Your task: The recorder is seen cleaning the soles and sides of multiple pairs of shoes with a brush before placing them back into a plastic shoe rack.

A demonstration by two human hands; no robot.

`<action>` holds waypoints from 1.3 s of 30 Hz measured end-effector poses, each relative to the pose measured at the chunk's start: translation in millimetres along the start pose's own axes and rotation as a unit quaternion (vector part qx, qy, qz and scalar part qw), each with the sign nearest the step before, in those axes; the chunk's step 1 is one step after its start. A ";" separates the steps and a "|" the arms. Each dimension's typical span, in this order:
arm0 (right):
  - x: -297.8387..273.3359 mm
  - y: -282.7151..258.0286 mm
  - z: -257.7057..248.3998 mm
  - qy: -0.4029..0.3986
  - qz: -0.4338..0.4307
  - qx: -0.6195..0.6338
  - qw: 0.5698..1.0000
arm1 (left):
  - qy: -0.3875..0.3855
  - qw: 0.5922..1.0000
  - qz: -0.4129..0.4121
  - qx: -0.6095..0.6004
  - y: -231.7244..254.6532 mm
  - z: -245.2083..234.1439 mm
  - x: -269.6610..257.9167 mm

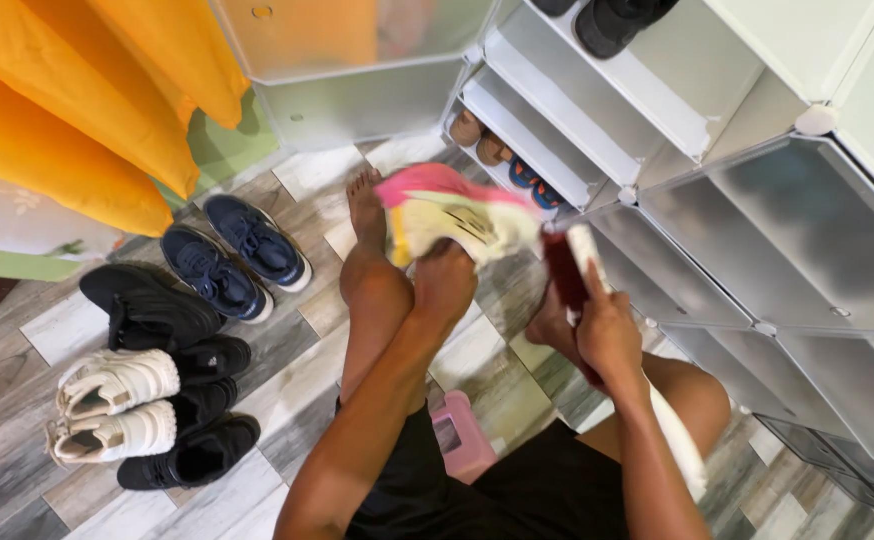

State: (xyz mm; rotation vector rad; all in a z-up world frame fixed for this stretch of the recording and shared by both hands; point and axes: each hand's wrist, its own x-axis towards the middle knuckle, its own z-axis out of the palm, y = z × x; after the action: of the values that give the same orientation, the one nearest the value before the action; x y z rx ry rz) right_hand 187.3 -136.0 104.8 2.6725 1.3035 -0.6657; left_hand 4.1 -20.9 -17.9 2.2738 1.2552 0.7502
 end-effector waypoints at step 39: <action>11.0 68.5 11.9 0.251 -0.057 0.286 0.923 | -0.131 0.428 -0.275 -0.851 13.2 -46.8 23.0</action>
State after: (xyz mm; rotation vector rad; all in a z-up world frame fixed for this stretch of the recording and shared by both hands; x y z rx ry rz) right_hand 241.9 -174.4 82.4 3.4352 1.5853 -0.4275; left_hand -7.4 -2.5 31.2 0.1585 0.3298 0.6847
